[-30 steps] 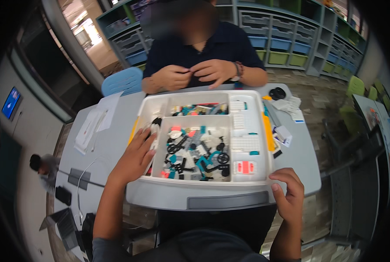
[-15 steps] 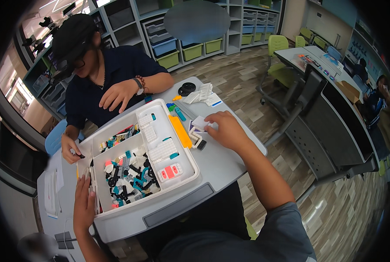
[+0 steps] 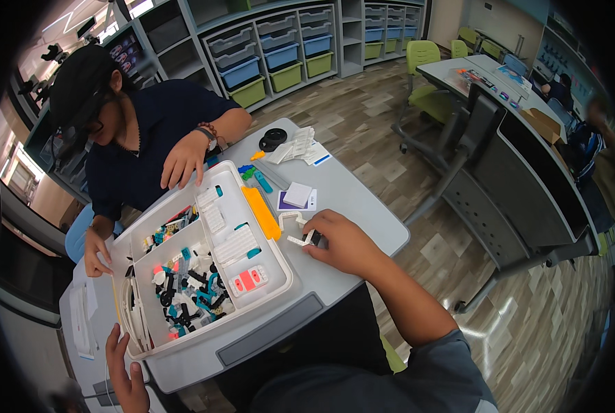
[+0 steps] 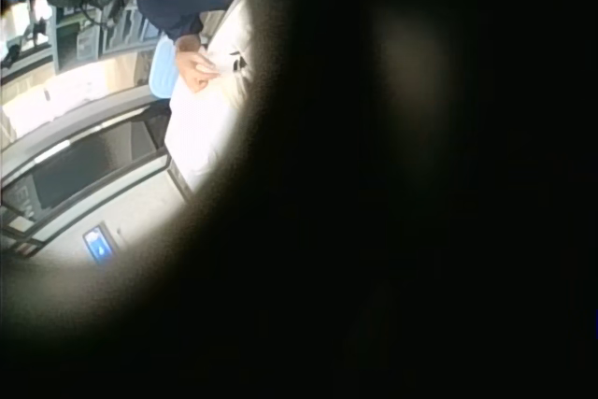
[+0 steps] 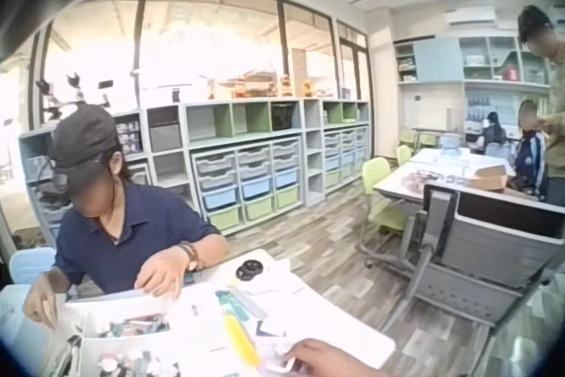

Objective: The person picks and connects small plastic building blocks from a compartmentalized tray, assembling them into small structures. They handle various colored pieces, including white, black, and teal parts, and occasionally place assembled sections back into the tray.

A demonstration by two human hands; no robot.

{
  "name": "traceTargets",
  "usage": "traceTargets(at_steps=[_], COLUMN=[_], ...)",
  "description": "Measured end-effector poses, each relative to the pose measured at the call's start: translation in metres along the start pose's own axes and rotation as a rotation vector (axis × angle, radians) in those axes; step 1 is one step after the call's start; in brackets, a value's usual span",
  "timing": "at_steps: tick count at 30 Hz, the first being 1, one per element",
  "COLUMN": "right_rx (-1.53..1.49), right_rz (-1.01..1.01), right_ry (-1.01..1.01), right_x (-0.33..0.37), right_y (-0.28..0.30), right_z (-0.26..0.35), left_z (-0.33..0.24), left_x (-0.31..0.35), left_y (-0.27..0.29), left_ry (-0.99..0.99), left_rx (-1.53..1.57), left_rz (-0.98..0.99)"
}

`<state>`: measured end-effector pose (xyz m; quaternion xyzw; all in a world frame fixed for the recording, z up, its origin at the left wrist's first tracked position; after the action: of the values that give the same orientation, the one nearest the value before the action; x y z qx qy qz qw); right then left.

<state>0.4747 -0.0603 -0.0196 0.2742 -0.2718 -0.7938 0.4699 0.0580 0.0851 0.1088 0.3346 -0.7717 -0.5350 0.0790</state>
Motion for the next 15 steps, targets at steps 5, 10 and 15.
traceTargets(at_steps=[5,10,15], right_rx=[-0.395,-0.375,-0.586], right_rz=[-0.285,0.001,0.176], right_ry=[0.095,0.347,0.311], right_x=[0.032,0.058,0.069], right_y=[0.041,0.004,-0.042], right_z=[0.022,0.147,0.173], left_z=[-0.026,-0.065,-0.084], left_x=[-0.004,-0.014,-0.016], left_y=[-0.019,-0.115,-0.130], left_ry=[-0.079,0.065,-0.019], left_rx=[0.430,1.256,1.417], left_rz=[-0.139,0.102,0.065])
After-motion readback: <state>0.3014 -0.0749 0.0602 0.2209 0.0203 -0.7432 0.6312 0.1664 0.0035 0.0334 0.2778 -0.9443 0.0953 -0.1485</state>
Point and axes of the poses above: each hand's wrist, its own x-axis away from the middle knuckle, its own y-axis out of the back of the hand, z = x × y, the point moved 9 cm from there along -x, towards the middle knuckle, and after that the axes turned 3 degrees about z, right-handed, at the moved point
